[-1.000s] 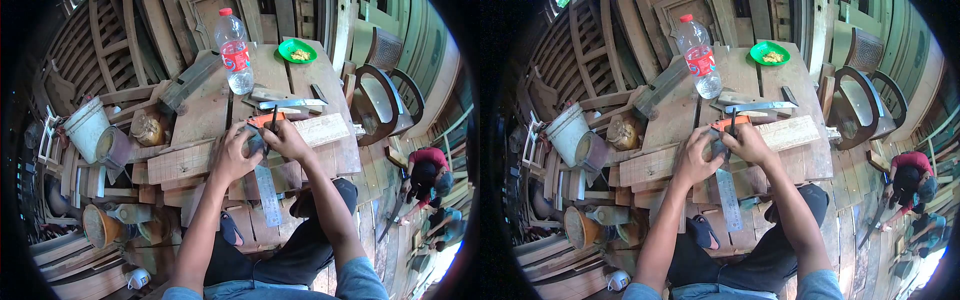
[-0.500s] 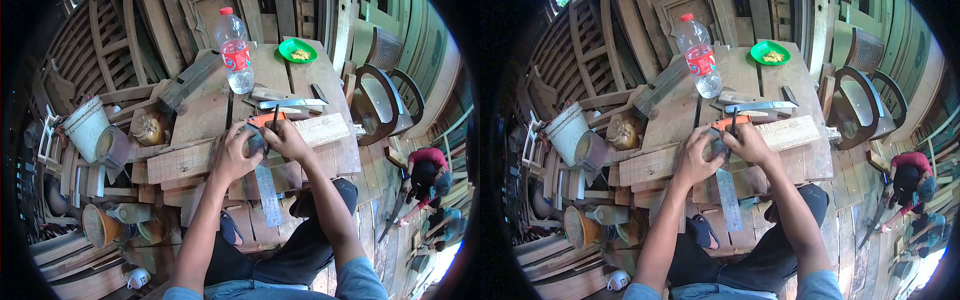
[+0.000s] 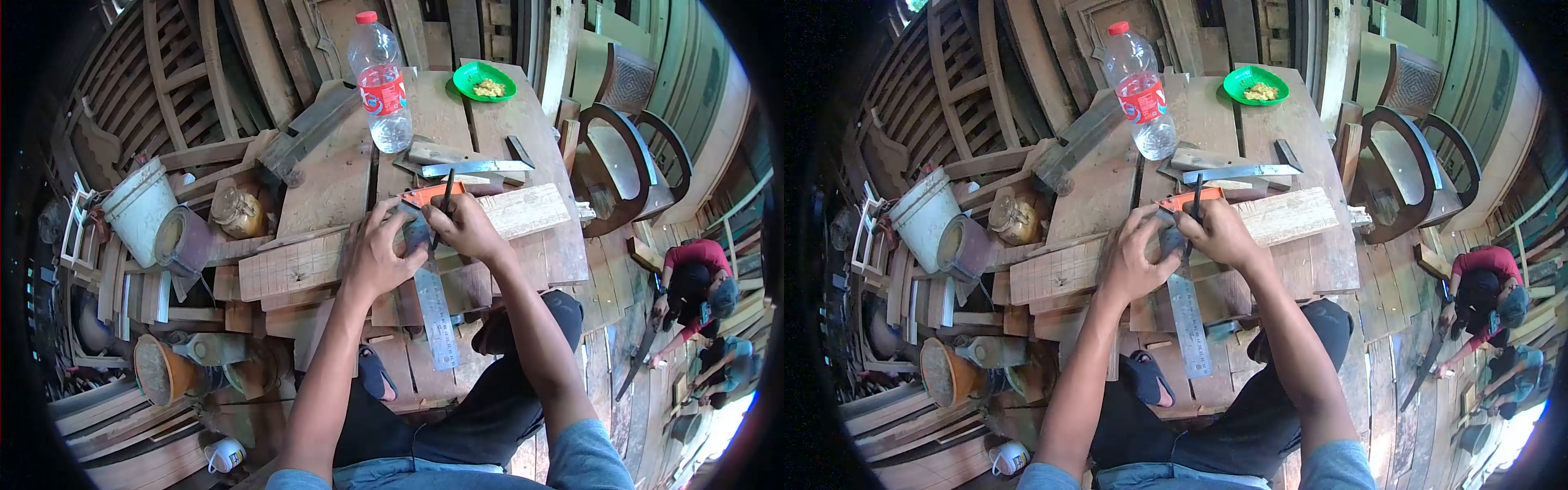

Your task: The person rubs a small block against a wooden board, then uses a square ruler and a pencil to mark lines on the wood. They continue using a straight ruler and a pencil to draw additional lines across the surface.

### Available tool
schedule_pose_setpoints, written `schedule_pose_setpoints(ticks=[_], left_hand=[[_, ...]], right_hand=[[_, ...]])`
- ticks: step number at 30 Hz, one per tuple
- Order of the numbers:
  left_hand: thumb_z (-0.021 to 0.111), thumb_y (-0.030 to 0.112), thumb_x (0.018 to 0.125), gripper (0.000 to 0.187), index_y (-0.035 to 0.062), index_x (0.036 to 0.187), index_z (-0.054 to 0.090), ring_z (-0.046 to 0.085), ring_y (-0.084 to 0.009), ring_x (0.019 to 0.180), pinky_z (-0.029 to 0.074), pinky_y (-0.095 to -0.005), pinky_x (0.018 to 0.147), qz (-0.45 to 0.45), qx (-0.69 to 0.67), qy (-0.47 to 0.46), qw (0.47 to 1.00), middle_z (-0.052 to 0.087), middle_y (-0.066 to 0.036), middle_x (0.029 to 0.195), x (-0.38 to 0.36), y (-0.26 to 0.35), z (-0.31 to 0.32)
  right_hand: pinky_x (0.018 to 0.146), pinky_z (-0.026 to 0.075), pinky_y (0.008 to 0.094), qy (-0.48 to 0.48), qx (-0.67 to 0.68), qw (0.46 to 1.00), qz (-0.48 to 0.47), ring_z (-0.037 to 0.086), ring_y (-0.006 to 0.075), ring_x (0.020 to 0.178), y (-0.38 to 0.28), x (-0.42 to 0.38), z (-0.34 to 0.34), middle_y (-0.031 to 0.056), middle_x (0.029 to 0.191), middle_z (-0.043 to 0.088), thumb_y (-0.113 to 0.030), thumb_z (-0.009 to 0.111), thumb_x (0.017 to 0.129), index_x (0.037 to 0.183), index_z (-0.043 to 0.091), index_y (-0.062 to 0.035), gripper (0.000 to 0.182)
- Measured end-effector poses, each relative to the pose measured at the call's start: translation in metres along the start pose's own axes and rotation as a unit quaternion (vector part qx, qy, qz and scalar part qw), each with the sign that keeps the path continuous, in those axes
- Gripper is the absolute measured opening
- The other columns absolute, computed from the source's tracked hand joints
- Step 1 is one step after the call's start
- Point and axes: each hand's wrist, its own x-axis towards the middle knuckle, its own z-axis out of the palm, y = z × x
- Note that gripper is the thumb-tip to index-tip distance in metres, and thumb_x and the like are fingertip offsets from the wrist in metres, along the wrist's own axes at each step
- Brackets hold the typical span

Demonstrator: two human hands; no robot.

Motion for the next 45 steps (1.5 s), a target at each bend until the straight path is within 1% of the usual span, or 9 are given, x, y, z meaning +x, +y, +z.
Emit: schedule_pose_setpoints(ticks=[23, 26, 28, 31, 34, 37, 40, 41, 45], left_hand=[[0.087, 0.027, 0.084, 0.053, 0.0084, 0.133, 0.078, 0.071, -0.0409, 0.137, 0.058, -0.0534, 0.115, 0.015, 0.003, 0.010, 1.000, 0.069, -0.016, 0.152, 0.001, 0.005, -0.003], [0.087, 0.027, 0.084, 0.052, 0.0079, 0.131, 0.079, 0.072, -0.0416, 0.136, 0.058, -0.0533, 0.114, 0.021, -0.006, 0.016, 1.000, 0.070, -0.017, 0.151, 0.001, 0.002, -0.002], [0.088, 0.027, 0.084, 0.050, 0.0071, 0.130, 0.080, 0.072, -0.0420, 0.136, 0.058, -0.0528, 0.114, 0.018, 0.003, 0.012, 1.000, 0.070, -0.017, 0.151, 0.001, 0.003, -0.002], [0.088, 0.027, 0.086, 0.049, 0.0060, 0.130, 0.080, 0.071, -0.0425, 0.137, 0.057, -0.0524, 0.115, 0.018, -0.008, 0.006, 1.000, 0.070, -0.018, 0.151, 0.000, 0.002, -0.003], [0.088, 0.028, 0.088, 0.051, 0.0043, 0.132, 0.079, 0.069, -0.0434, 0.139, 0.056, -0.0523, 0.117, 0.018, -0.004, -0.006, 1.000, 0.068, -0.020, 0.152, -0.002, 0.003, -0.005], [0.088, 0.029, 0.089, 0.054, 0.0030, 0.135, 0.078, 0.067, -0.0448, 0.140, 0.055, -0.0527, 0.118, 0.032, -0.029, -0.004, 0.999, 0.065, -0.023, 0.153, -0.003, 0.000, -0.004], [0.089, 0.028, 0.089, 0.059, 0.0015, 0.140, 0.076, 0.066, -0.0461, 0.141, 0.054, -0.0530, 0.120, 0.032, -0.015, -0.025, 0.999, 0.064, -0.025, 0.153, -0.002, 0.001, -0.010], [0.089, 0.028, 0.089, 0.061, 0.0012, 0.142, 0.074, 0.066, -0.0465, 0.140, 0.054, -0.0531, 0.120, 0.042, -0.019, -0.015, 0.999, 0.064, -0.026, 0.153, -0.001, 0.000, -0.009], [0.088, 0.025, 0.089, 0.069, 0.0001, 0.150, 0.066, 0.066, -0.0474, 0.139, 0.054, -0.0532, 0.121, 0.076, -0.038, 0.003, 0.996, 0.063, -0.027, 0.154, 0.003, -0.009, -0.006]], right_hand=[[0.058, 0.046, 0.0356, 0.005, -0.012, 0.999, -0.038, 0.055, 0.0084, 0.063, -0.001, -0.001, 0.000, 0.0001, 0.066, 0.057, -0.029, 0.069, 0.116, 0.084, 0.065, 0.0017, 0.044], [0.060, 0.048, 0.0414, 0.041, 0.113, 0.992, 0.020, 0.058, 0.0157, 0.061, -0.004, 0.000, 0.003, 0.0085, 0.066, 0.061, -0.028, 0.071, 0.114, 0.088, 0.068, 0.0039, 0.041], [0.056, 0.045, 0.0312, 0.169, 0.183, 0.968, 0.025, 0.055, 0.0067, 0.062, -0.004, 0.004, 0.007, -0.0011, 0.069, 0.062, -0.031, 0.061, 0.124, 0.097, 0.075, -0.0008, 0.042], [0.056, 0.050, 0.0275, 0.242, 0.251, 0.936, -0.038, 0.062, 0.0077, 0.062, -0.005, 0.004, -0.003, 0.0032, 0.075, 0.070, -0.036, 0.046, 0.130, 0.126, 0.075, 0.0012, 0.048], [0.065, 0.058, 0.0339, 0.275, 0.159, 0.946, -0.065, 0.071, 0.0158, 0.068, 0.001, 0.009, -0.021, 0.0080, 0.077, 0.074, -0.035, 0.049, 0.129, 0.134, 0.073, 0.0014, 0.044], [0.076, 0.064, 0.0424, 0.379, -0.178, 0.896, -0.150, 0.079, 0.0268, 0.078, 0.010, 0.013, -0.045, 0.0148, 0.085, 0.080, -0.035, 0.052, 0.127, 0.137, 0.072, -0.0004, 0.041], [0.086, 0.065, 0.0477, 0.350, 0.051, 0.935, 0.006, 0.083, 0.0369, 0.090, 0.011, 0.006, -0.052, 0.0215, 0.098, 0.084, -0.028, 0.058, 0.124, 0.136, 0.073, -0.0020, 0.032], [0.090, 0.064, 0.0477, 0.319, 0.071, 0.944, 0.039, 0.084, 0.0411, 0.100, 0.010, 0.003, -0.057, 0.0237, 0.106, 0.085, -0.022, 0.069, 0.117, 0.134, 0.074, -0.0024, 0.026], [0.092, 0.064, 0.0509, 0.193, -0.102, 0.975, 0.028, 0.081, 0.0454, 0.102, -0.004, -0.010, -0.056, 0.0219, 0.109, 0.085, -0.025, 0.085, 0.102, 0.131, 0.074, -0.0036, 0.037]])
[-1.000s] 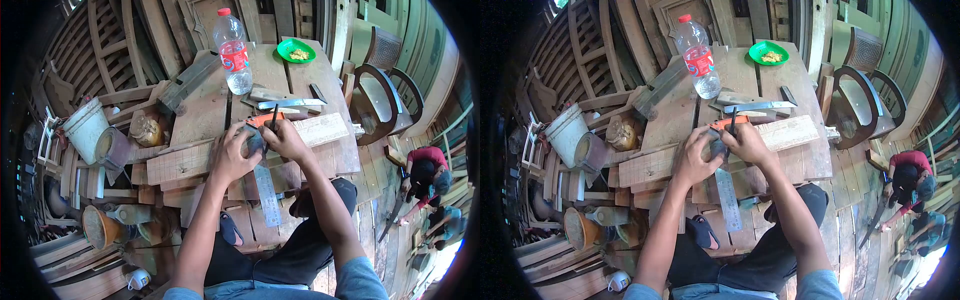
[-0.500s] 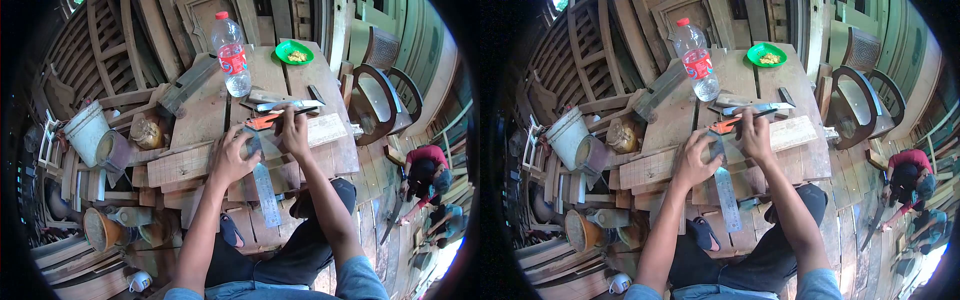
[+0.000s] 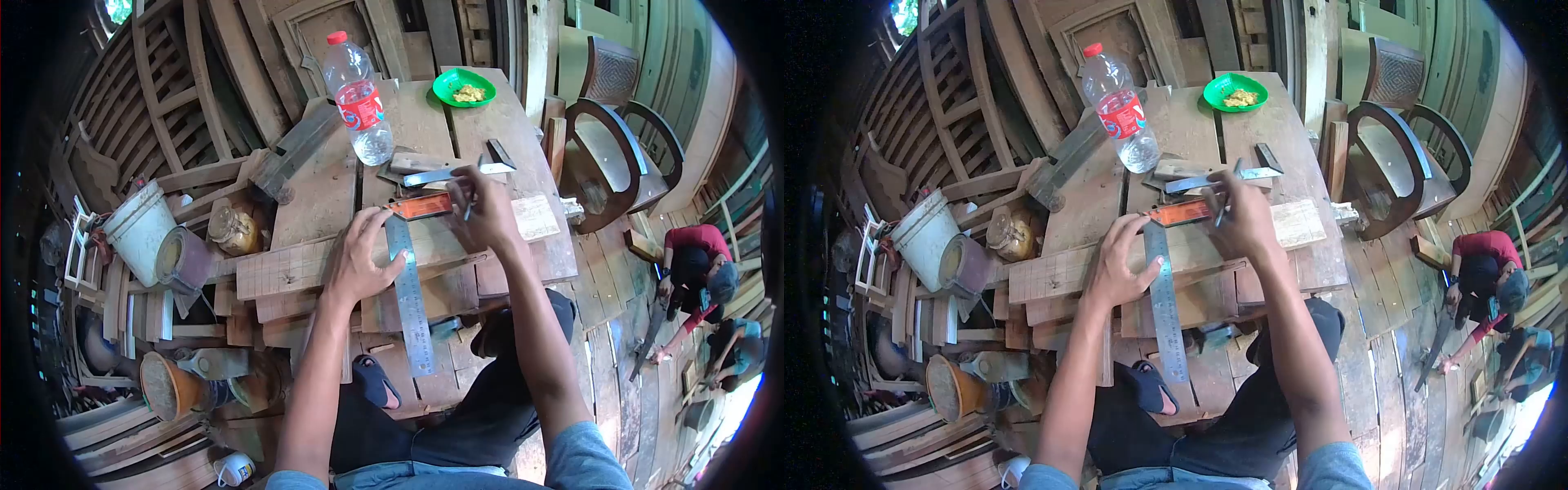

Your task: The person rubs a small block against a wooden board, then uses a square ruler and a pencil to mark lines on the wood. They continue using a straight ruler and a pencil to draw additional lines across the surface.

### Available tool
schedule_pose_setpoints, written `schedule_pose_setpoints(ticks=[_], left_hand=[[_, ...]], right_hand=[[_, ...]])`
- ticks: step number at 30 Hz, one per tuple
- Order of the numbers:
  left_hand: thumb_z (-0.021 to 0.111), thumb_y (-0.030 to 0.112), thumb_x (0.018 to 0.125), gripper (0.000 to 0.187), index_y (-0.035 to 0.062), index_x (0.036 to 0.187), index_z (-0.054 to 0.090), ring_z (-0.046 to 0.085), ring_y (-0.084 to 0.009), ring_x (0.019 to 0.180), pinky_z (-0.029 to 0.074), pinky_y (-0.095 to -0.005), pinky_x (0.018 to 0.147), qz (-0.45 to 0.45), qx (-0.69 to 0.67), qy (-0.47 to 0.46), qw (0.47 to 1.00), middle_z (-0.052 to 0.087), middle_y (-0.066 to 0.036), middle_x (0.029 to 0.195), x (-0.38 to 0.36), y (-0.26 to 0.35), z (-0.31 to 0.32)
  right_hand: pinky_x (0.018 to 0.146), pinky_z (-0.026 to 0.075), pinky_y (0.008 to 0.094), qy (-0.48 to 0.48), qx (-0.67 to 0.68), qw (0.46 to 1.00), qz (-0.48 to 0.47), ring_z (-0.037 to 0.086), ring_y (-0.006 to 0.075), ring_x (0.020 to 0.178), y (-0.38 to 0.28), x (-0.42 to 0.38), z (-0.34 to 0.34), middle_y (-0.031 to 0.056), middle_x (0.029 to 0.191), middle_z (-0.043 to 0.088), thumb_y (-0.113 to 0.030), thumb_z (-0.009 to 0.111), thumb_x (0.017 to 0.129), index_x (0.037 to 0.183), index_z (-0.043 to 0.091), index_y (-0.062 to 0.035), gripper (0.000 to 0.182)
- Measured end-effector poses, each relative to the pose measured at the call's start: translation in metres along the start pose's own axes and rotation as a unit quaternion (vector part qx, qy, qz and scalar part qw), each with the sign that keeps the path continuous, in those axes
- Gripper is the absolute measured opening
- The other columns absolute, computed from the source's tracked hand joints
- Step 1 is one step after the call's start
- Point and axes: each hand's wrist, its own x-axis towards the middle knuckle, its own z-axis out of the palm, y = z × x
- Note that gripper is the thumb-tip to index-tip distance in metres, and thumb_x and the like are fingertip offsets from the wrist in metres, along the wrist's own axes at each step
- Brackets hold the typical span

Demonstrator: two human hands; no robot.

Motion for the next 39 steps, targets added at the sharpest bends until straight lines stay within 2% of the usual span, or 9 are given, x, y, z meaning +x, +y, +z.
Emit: schedule_pose_setpoints(ticks=[3, 11, 15, 18, 23, 27, 29, 35, 39], left_hand=[[0.086, 0.024, 0.089, 0.072, -0.0006, 0.153, 0.063, 0.069, -0.0465, 0.136, 0.055, -0.0527, 0.119, 0.002, 0.010, -0.004, 1.000, 0.068, -0.027, 0.148, 0.001, 0.001, -0.001], [0.075, 0.018, 0.089, 0.068, 0.0032, 0.154, 0.064, 0.076, -0.0479, 0.122, 0.061, -0.0543, 0.109, -0.068, -0.018, 0.010, 0.997, 0.079, -0.026, 0.129, 0.000, -0.006, -0.001], [0.075, 0.018, 0.089, 0.066, 0.0033, 0.153, 0.065, 0.076, -0.0473, 0.123, 0.060, -0.0541, 0.109, -0.079, -0.018, 0.007, 0.997, 0.079, -0.026, 0.131, -0.001, -0.005, -0.001], [0.075, 0.018, 0.089, 0.064, 0.0032, 0.151, 0.066, 0.075, -0.0459, 0.125, 0.060, -0.0534, 0.110, -0.080, -0.006, 0.006, 0.997, 0.079, -0.025, 0.134, 0.000, -0.006, -0.001], [0.079, 0.017, 0.091, 0.055, 0.0022, 0.143, 0.072, 0.076, -0.0442, 0.127, 0.059, -0.0514, 0.112, -0.078, -0.007, 0.012, 0.997, 0.080, -0.024, 0.133, 0.001, -0.005, -0.002], [0.084, 0.025, 0.093, 0.047, 0.0025, 0.134, 0.076, 0.076, -0.0429, 0.124, 0.060, -0.0510, 0.109, -0.065, 0.030, -0.002, 0.997, 0.080, -0.022, 0.129, 0.003, -0.003, -0.003], [0.088, 0.030, 0.094, 0.046, 0.0029, 0.129, 0.078, 0.076, -0.0424, 0.121, 0.060, -0.0509, 0.107, -0.065, 0.039, 0.003, 0.997, 0.080, -0.021, 0.127, 0.003, -0.005, -0.001], [0.099, 0.050, 0.086, 0.064, 0.0022, 0.125, 0.081, 0.076, -0.0411, 0.118, 0.059, -0.0506, 0.105, -0.071, 0.056, -0.016, 0.996, 0.080, -0.019, 0.122, 0.005, 0.001, 0.001], [0.102, 0.053, 0.079, 0.072, 0.0016, 0.125, 0.081, 0.077, -0.0399, 0.119, 0.059, -0.0500, 0.106, -0.063, 0.040, -0.015, 0.997, 0.080, -0.019, 0.122, 0.005, 0.000, 0.001]], right_hand=[[0.096, 0.060, 0.0569, -0.045, -0.032, 0.993, -0.100, 0.077, 0.0466, 0.113, -0.006, -0.013, 0.001, 0.0230, 0.115, 0.081, -0.022, 0.087, 0.099, 0.131, 0.075, -0.0050, 0.039], [0.096, 0.059, 0.0576, -0.117, -0.045, 0.989, -0.075, 0.075, 0.0490, 0.114, 0.001, -0.008, 0.006, 0.0253, 0.117, 0.080, -0.017, 0.089, 0.093, 0.136, 0.072, -0.0063, 0.047], [0.095, 0.060, 0.0568, -0.123, -0.021, 0.989, -0.076, 0.076, 0.0496, 0.114, 0.002, -0.006, 0.007, 0.0262, 0.118, 0.080, -0.016, 0.089, 0.092, 0.138, 0.071, -0.0055, 0.050], [0.090, 0.060, 0.0480, -0.113, -0.011, 0.989, -0.097, 0.076, 0.0420, 0.099, 0.005, -0.005, 0.008, 0.0228, 0.107, 0.079, -0.012, 0.090, 0.093, 0.141, 0.072, -0.0055, 0.051], [0.091, 0.061, 0.0509, -0.084, 0.033, 0.994, -0.059, 0.078, 0.0449, 0.101, 0.005, -0.002, 0.010, 0.0246, 0.106, 0.080, -0.025, 0.087, 0.103, 0.137, 0.071, -0.0036, 0.043], [0.085, 0.061, 0.0495, -0.044, 0.095, 0.994, 0.006, 0.079, 0.0425, 0.093, 0.006, 0.004, 0.017, 0.0240, 0.098, 0.080, -0.035, 0.085, 0.107, 0.133, 0.074, -0.0029, 0.042], [0.082, 0.060, 0.0497, -0.033, 0.025, 0.999, 0.029, 0.079, 0.0417, 0.090, 0.002, 0.004, 0.014, 0.0236, 0.095, 0.080, -0.038, 0.084, 0.108, 0.130, 0.075, -0.0028, 0.043], [0.079, 0.059, 0.0501, -0.011, -0.035, 0.998, 0.045, 0.078, 0.0400, 0.088, 0.004, 0.011, -0.001, 0.0216, 0.093, 0.080, -0.043, 0.082, 0.109, 0.126, 0.075, -0.0044, 0.043], [0.081, 0.059, 0.0498, -0.018, -0.025, 0.999, 0.021, 0.079, 0.0395, 0.089, 0.012, 0.012, -0.008, 0.0195, 0.095, 0.081, -0.043, 0.081, 0.109, 0.126, 0.075, -0.0066, 0.040]])
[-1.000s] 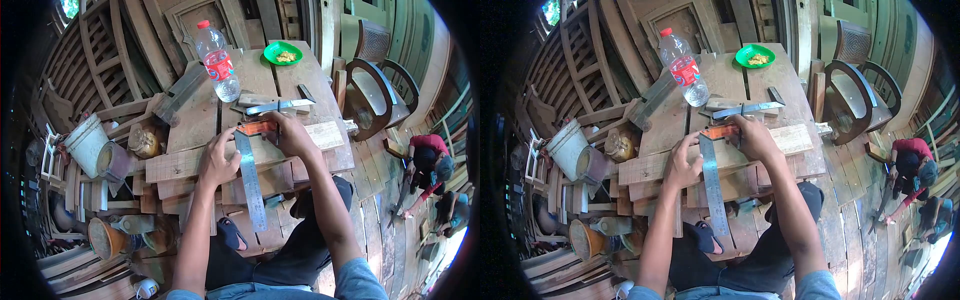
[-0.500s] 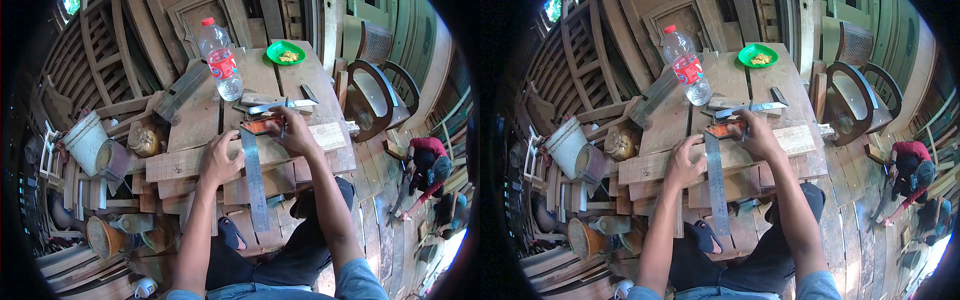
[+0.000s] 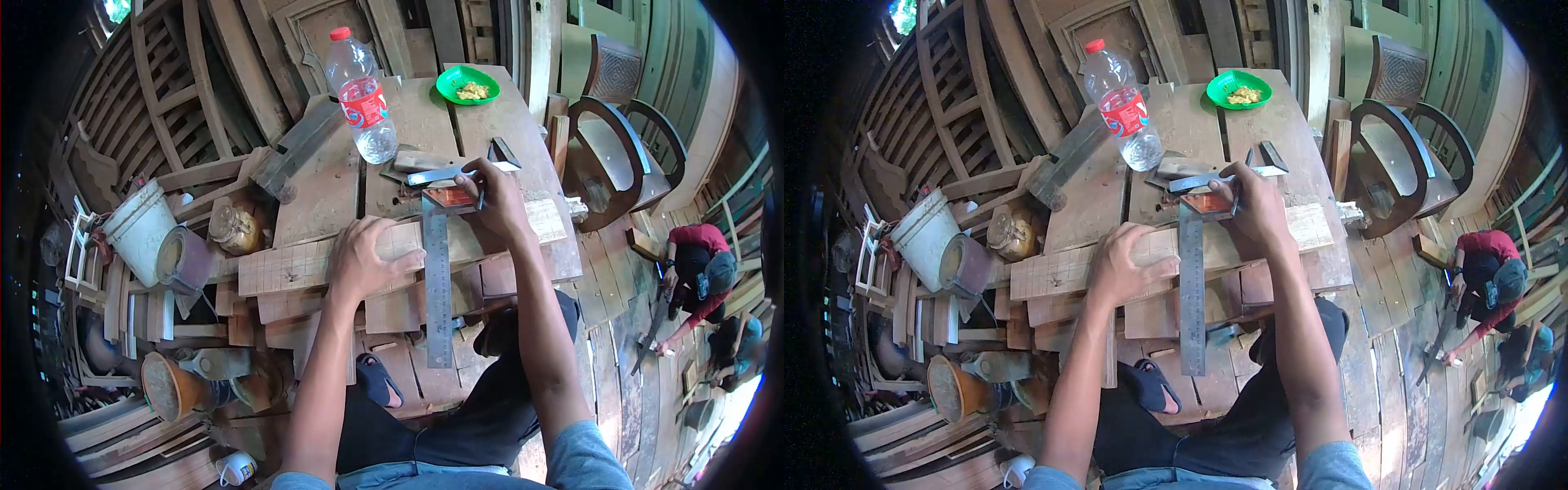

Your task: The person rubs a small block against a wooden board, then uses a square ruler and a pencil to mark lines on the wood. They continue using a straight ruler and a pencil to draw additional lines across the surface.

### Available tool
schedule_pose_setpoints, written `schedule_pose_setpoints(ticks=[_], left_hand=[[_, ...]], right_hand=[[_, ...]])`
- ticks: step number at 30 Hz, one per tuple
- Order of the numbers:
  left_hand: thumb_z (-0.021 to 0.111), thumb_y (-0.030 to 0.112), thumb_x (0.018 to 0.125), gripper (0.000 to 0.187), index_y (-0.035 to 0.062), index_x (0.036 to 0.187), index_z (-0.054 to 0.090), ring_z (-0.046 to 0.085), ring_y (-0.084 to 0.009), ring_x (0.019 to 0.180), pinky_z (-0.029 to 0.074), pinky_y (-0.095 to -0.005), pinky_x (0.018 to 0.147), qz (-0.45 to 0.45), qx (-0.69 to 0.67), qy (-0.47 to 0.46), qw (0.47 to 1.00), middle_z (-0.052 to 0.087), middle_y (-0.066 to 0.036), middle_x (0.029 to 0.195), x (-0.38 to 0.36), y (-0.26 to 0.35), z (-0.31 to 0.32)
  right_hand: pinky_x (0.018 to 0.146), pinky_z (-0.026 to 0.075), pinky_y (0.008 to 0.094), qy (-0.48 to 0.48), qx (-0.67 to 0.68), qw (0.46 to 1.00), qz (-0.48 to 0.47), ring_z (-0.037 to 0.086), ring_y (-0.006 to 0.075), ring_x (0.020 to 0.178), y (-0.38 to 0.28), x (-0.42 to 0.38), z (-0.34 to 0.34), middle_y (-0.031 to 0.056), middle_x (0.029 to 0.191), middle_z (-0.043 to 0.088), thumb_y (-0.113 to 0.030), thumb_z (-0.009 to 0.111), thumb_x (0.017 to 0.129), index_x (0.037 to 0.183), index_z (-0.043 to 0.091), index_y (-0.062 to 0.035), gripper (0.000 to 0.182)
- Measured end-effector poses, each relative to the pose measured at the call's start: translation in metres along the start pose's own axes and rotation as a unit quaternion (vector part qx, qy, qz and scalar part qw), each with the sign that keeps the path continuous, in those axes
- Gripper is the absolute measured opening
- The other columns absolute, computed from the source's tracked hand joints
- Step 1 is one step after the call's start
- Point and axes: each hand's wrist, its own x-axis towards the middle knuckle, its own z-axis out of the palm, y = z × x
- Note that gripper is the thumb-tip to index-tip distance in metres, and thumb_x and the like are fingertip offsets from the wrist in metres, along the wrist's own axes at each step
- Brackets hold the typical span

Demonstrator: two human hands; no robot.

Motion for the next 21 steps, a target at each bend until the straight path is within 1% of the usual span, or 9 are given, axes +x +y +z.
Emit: schedule_pose_setpoints(ticks=[1, 4, 7, 10, 13, 17, 20, 21], left_hand=[[0.103, 0.053, 0.078, 0.073, 0.0017, 0.126, 0.081, 0.077, -0.0396, 0.119, 0.059, -0.0499, 0.107, -0.003, -0.001, -0.006, 1.000, 0.080, -0.018, 0.123, -0.001, 0.001, -0.001], [0.104, 0.053, 0.076, 0.076, 0.0020, 0.127, 0.081, 0.077, -0.0391, 0.120, 0.058, -0.0495, 0.109, -0.002, 0.008, -0.001, 1.000, 0.080, -0.018, 0.124, -0.002, 0.002, -0.001], [0.105, 0.053, 0.075, 0.078, 0.0021, 0.128, 0.080, 0.076, -0.0389, 0.121, 0.058, -0.0491, 0.110, 0.001, 0.013, -0.003, 1.000, 0.080, -0.017, 0.125, -0.002, 0.002, -0.001], [0.105, 0.053, 0.075, 0.078, 0.0018, 0.128, 0.080, 0.076, -0.0388, 0.121, 0.058, -0.0490, 0.110, 0.005, 0.015, -0.005, 1.000, 0.080, -0.017, 0.125, -0.001, 0.002, -0.001], [0.104, 0.055, 0.074, 0.080, 0.0014, 0.128, 0.080, 0.076, -0.0391, 0.121, 0.057, -0.0497, 0.111, -0.003, 0.017, -0.013, 1.000, 0.080, -0.017, 0.125, -0.002, 0.002, -0.002], [0.102, 0.061, 0.074, 0.083, 0.0018, 0.129, 0.081, 0.075, -0.0393, 0.123, 0.055, -0.0511, 0.113, -0.024, 0.023, -0.015, 0.999, 0.080, -0.018, 0.126, -0.001, 0.008, -0.003], [0.100, 0.066, 0.075, 0.084, 0.0065, 0.130, 0.081, 0.073, -0.0377, 0.124, 0.052, -0.0515, 0.116, -0.028, 0.020, -0.021, 0.999, 0.080, -0.015, 0.126, 0.000, 0.005, -0.001], [0.100, 0.064, 0.075, 0.083, 0.0057, 0.130, 0.081, 0.074, -0.0383, 0.124, 0.053, -0.0514, 0.115, -0.027, 0.022, -0.024, 0.999, 0.080, -0.015, 0.126, 0.001, 0.005, -0.002]], right_hand=[[0.081, 0.059, 0.0500, 0.001, 0.012, 1.000, -0.028, 0.079, 0.0393, 0.092, 0.003, 0.000, 0.000, 0.0193, 0.098, 0.082, -0.042, 0.080, 0.110, 0.125, 0.075, -0.0077, 0.038], [0.079, 0.058, 0.0463, 0.016, -0.004, 0.999, -0.052, 0.077, 0.0351, 0.086, 0.006, -0.001, 0.004, 0.0172, 0.094, 0.079, -0.036, 0.079, 0.111, 0.122, 0.075, -0.0062, 0.032], [0.081, 0.060, 0.0496, 0.002, -0.055, 0.998, -0.036, 0.080, 0.0395, 0.093, 0.006, -0.002, 0.011, 0.0181, 0.100, 0.082, -0.039, 0.078, 0.111, 0.122, 0.075, -0.0081, 0.033], [0.083, 0.060, 0.0524, 0.016, -0.090, 0.994, -0.054, 0.080, 0.0423, 0.097, 0.002, -0.004, 0.017, 0.0185, 0.102, 0.083, -0.044, 0.078, 0.110, 0.121, 0.076, -0.0100, 0.036], [0.083, 0.060, 0.0540, 0.020, -0.107, 0.993, -0.048, 0.080, 0.0439, 0.098, 0.001, -0.004, 0.019, 0.0188, 0.102, 0.083, -0.047, 0.077, 0.110, 0.120, 0.076, -0.0107, 0.038], [0.081, 0.060, 0.0540, 0.032, -0.124, 0.991, -0.027, 0.080, 0.0434, 0.097, -0.001, -0.004, 0.022, 0.0181, 0.102, 0.083, -0.050, 0.078, 0.110, 0.119, 0.077, -0.0112, 0.040], [0.080, 0.060, 0.0546, 0.038, -0.121, 0.992, -0.013, 0.080, 0.0436, 0.095, -0.004, -0.006, 0.024, 0.0191, 0.099, 0.083, -0.054, 0.078, 0.109, 0.118, 0.077, -0.0109, 0.044], [0.080, 0.060, 0.0551, 0.038, -0.126, 0.991, -0.012, 0.080, 0.0440, 0.095, -0.002, -0.005, 0.026, 0.0201, 0.098, 0.082, -0.055, 0.077, 0.108, 0.116, 0.077, -0.0102, 0.046]])
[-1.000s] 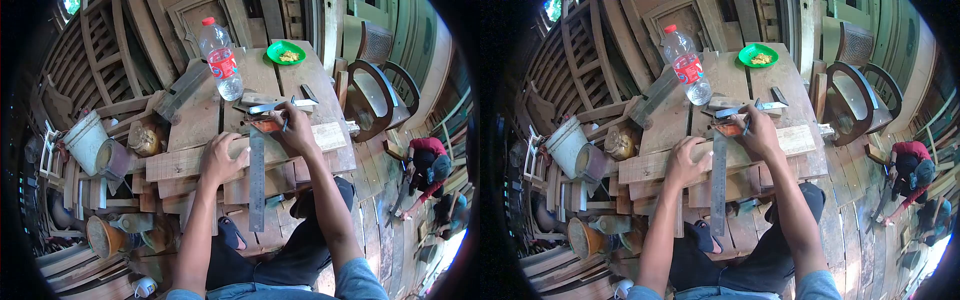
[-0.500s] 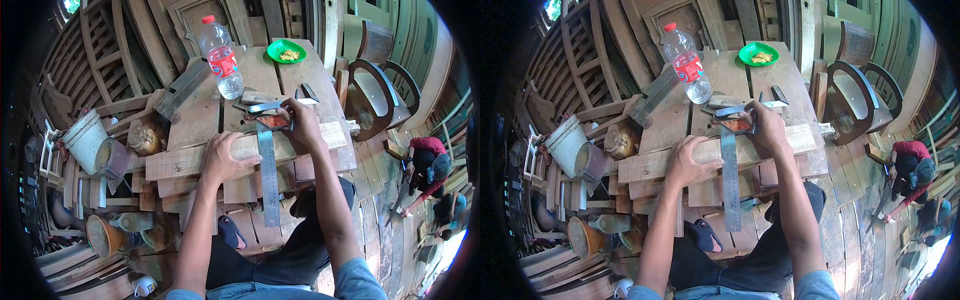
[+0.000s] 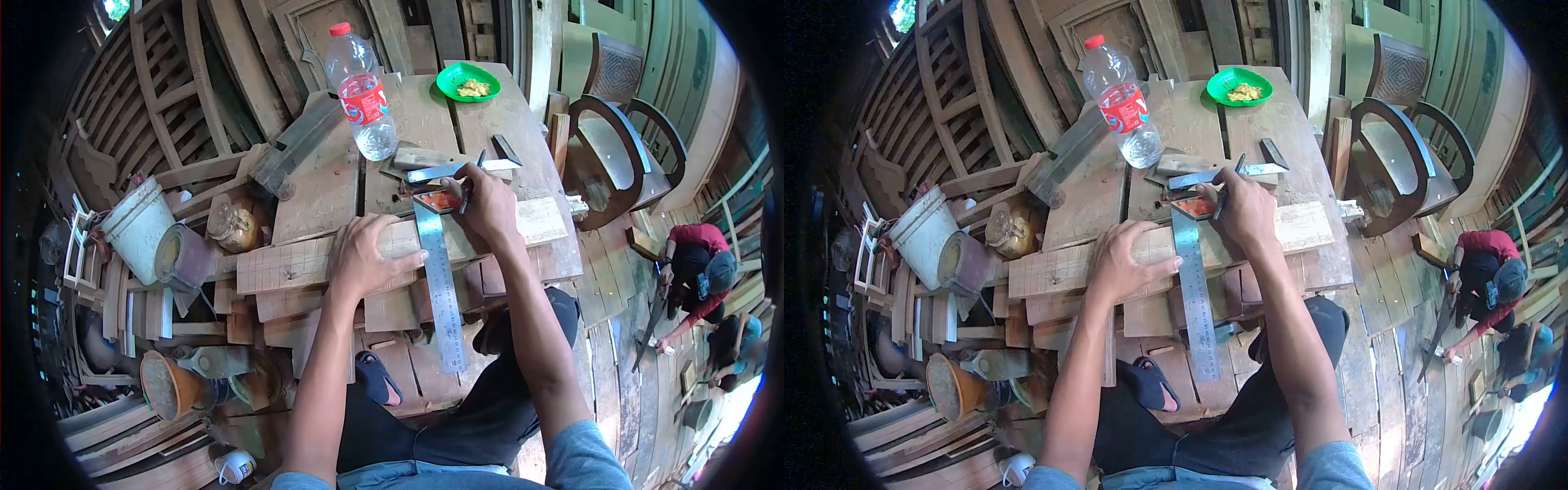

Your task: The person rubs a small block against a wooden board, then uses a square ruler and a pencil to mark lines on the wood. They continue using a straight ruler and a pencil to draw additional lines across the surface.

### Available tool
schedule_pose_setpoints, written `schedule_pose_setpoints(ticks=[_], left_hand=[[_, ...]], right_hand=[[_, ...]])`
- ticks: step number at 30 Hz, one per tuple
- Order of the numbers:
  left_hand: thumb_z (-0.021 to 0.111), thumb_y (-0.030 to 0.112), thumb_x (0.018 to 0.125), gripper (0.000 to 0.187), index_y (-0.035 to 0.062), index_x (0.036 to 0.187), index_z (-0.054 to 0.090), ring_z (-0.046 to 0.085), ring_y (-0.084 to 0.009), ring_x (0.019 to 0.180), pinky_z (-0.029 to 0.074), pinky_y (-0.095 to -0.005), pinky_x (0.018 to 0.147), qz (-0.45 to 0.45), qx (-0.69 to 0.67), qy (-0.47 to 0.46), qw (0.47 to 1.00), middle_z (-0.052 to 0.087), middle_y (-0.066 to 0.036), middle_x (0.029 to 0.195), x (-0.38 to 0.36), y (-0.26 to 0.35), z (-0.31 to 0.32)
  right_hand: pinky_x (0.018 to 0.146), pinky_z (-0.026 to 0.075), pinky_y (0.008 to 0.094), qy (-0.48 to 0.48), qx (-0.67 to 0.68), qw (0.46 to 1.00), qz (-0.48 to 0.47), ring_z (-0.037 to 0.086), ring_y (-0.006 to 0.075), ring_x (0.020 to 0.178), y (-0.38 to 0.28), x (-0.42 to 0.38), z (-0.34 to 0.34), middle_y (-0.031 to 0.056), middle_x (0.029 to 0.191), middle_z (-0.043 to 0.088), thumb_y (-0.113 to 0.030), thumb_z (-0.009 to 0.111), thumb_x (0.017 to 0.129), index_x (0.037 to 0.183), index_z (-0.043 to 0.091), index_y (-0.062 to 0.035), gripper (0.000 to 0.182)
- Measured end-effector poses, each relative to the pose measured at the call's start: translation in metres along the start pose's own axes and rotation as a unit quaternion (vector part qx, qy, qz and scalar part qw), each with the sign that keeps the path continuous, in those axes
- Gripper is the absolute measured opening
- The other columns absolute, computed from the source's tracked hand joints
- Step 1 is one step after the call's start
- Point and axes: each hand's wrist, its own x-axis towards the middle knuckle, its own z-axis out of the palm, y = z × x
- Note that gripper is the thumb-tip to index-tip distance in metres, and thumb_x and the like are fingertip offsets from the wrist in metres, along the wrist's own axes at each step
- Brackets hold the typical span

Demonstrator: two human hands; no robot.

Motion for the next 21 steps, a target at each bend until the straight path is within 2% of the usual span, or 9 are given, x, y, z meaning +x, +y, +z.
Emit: schedule_pose_setpoints(ticks=[2, 5, 11, 16, 19, 21], left_hand=[[0.100, 0.060, 0.075, 0.080, 0.0039, 0.130, 0.081, 0.075, -0.0395, 0.124, 0.054, -0.0514, 0.114, 0.001, 0.003, -0.006, 1.000, 0.081, -0.016, 0.126, 0.0006, 0.0008, -0.0015], [0.100, 0.059, 0.075, 0.079, 0.0052, 0.130, 0.082, 0.075, -0.0394, 0.123, 0.054, -0.0513, 0.114, 0.018, 0.004, 0.017, 1.000, 0.081, -0.016, 0.126, -0.0008, -0.0055, 0.0046], [0.099, 0.059, 0.076, 0.077, 0.0065, 0.130, 0.082, 0.075, -0.0394, 0.123, 0.054, -0.0518, 0.113, 0.007, 0.005, 0.004, 1.000, 0.081, -0.016, 0.125, 0.0000, -0.0040, 0.0036], [0.099, 0.066, 0.076, 0.082, 0.0079, 0.132, 0.081, 0.073, -0.0367, 0.126, 0.052, -0.0523, 0.117, -0.001, 0.010, -0.004, 1.000, 0.080, -0.014, 0.128, 0.0002, -0.0075, 0.0056], [0.098, 0.066, 0.076, 0.082, 0.0080, 0.131, 0.081, 0.073, -0.0365, 0.126, 0.052, -0.0522, 0.117, 0.001, 0.010, -0.005, 1.000, 0.080, -0.014, 0.128, -0.0005, -0.0064, 0.0047], [0.098, 0.067, 0.076, 0.082, 0.0081, 0.131, 0.081, 0.073, -0.0365, 0.126, 0.052, -0.0521, 0.117, 0.004, 0.010, -0.001, 1.000, 0.080, -0.014, 0.129, -0.0010, -0.0070, 0.0053]], right_hand=[[0.080, 0.059, 0.0560, 0.006, -0.015, 1.000, -0.006, 0.080, 0.0445, 0.094, 0.0027, -0.0004, 0.0033, 0.0209, 0.095, 0.081, -0.057, 0.077, 0.107, 0.114, 0.077, -0.0094, 0.048], [0.078, 0.059, 0.0567, 0.021, -0.038, 0.999, -0.019, 0.080, 0.0445, 0.092, 0.0029, -0.0003, 0.0059, 0.0203, 0.093, 0.080, -0.059, 0.078, 0.106, 0.110, 0.077, -0.0091, 0.050], [0.077, 0.059, 0.0573, 0.037, -0.065, 0.997, -0.035, 0.080, 0.0443, 0.091, -0.0008, -0.0014, 0.0091, 0.0197, 0.093, 0.080, -0.061, 0.078, 0.105, 0.106, 0.076, -0.0096, 0.051], [0.079, 0.059, 0.0576, 0.028, -0.063, 0.997, -0.028, 0.080, 0.0438, 0.092, -0.0025, -0.0002, 0.0085, 0.0191, 0.095, 0.080, -0.058, 0.079, 0.105, 0.107, 0.077, -0.0101, 0.048], [0.080, 0.060, 0.0545, 0.012, -0.071, 0.997, -0.027, 0.081, 0.0421, 0.095, -0.0047, -0.0008, 0.0061, 0.0177, 0.098, 0.084, -0.031, 0.081, 0.104, 0.114, 0.078, -0.0112, 0.023], [0.080, 0.060, 0.0541, 0.012, -0.068, 0.997, -0.027, 0.081, 0.0415, 0.095, -0.0065, -0.0011, 0.0055, 0.0169, 0.098, 0.084, -0.024, 0.080, 0.102, 0.115, 0.078, -0.0111, 0.018]])
